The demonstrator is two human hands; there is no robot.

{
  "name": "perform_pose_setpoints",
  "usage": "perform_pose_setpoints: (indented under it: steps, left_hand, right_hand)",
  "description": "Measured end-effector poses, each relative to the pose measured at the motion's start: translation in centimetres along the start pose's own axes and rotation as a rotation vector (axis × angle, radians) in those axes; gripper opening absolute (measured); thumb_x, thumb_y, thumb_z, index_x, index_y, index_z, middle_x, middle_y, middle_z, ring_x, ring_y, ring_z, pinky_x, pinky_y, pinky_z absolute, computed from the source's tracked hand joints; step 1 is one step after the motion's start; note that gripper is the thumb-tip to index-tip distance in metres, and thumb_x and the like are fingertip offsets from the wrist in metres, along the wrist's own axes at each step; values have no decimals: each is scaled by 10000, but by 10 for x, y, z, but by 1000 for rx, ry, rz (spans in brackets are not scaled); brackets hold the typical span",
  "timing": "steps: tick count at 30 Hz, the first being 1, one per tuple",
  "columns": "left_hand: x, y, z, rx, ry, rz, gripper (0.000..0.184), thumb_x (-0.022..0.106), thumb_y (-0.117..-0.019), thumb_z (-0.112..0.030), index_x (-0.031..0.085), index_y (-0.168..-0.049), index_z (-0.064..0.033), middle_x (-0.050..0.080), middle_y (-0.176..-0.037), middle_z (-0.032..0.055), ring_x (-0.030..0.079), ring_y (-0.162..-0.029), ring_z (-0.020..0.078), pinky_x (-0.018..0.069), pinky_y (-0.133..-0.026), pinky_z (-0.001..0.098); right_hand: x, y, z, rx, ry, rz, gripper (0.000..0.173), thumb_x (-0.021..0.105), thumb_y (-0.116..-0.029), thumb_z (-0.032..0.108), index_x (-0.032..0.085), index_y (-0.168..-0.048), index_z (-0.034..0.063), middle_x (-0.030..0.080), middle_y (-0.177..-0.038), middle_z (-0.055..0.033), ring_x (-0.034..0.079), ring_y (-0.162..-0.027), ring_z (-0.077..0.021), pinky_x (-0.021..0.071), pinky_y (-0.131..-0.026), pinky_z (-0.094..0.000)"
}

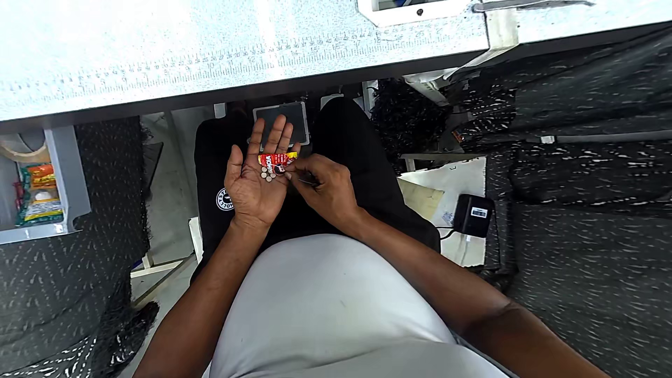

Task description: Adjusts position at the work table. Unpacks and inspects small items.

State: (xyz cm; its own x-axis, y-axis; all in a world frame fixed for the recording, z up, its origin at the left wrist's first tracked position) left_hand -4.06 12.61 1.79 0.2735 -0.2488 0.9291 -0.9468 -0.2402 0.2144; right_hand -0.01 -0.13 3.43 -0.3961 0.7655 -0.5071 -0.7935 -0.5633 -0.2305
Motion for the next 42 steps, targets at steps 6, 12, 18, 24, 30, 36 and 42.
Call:
perform_pose_setpoints:
  steps: [6,12,18,24,30,36,42]
  left_hand:
    - [-1,0,0,14,-41,-50,703,17,-1084,-468,329,-1592,-95,381,-1622,164,335,-1516,361,287,-1227,539]
    - [-4,-1,-1,41,-84,-109,679,35,-1097,-438,363,-1572,-79,431,-1593,153,376,-1499,326,315,-1221,498]
    - [-8,-2,-1,28,-19,-105,668,54,-1100,-418,390,-1544,-47,472,-1555,160,410,-1476,316,330,-1217,473]
    - [-10,1,4,-36,-94,-30,478,278,-1113,-292,672,-1238,-53,661,-1350,165,579,-1338,318,478,-1111,442]
    - [-11,12,3,-47,-162,121,521,405,-1072,-521,681,-1274,-128,611,-1429,147,536,-1383,319,455,-1134,450]
    - [-19,21,5,-78,-215,92,320,524,-1067,-345,698,-1194,-109,595,-1434,183,543,-1370,333,463,-1123,448]
    - [-16,23,2,-58,-295,142,304,610,-1033,-317,710,-1219,-99,565,-1467,201,544,-1368,343,477,-1115,439]
  right_hand:
    - [3,0,2,-28,-7,39,117,716,-930,116,774,-1029,91,740,-959,-55,708,-852,-137,597,-726,-325]
    - [7,-3,-1,104,-194,90,109,715,-948,149,778,-1013,89,738,-912,-12,670,-779,-65,572,-703,-257]
    - [11,-5,-8,367,-605,128,92,720,-950,84,742,-1012,19,710,-813,-32,628,-672,-72,530,-614,-229]
    - [14,1,-8,627,-994,193,88,691,-968,97,704,-1024,31,599,-715,-12,383,-464,-19,311,-410,-171]
    - [14,3,-11,682,-1026,168,89,669,-983,104,704,-1008,26,664,-770,-39,388,-465,-6,301,-409,-163]
    - [14,3,-12,665,-962,131,88,683,-979,104,706,-988,20,648,-730,-33,403,-467,-17,313,-415,-169]
    - [12,1,-11,571,-933,148,87,653,-990,68,684,-1056,22,686,-819,-35,451,-510,-13,344,-439,-160]
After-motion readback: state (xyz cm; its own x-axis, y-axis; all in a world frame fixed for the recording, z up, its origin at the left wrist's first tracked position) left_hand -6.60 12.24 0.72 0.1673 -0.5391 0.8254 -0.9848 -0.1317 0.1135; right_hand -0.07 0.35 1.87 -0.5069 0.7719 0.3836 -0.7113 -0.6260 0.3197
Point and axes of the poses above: each hand's wrist, its own y-axis away from the middle knuckle, its own x-axis out of the palm, z = x × y, the point moved 6 cm from there along -y, towards the middle knuckle
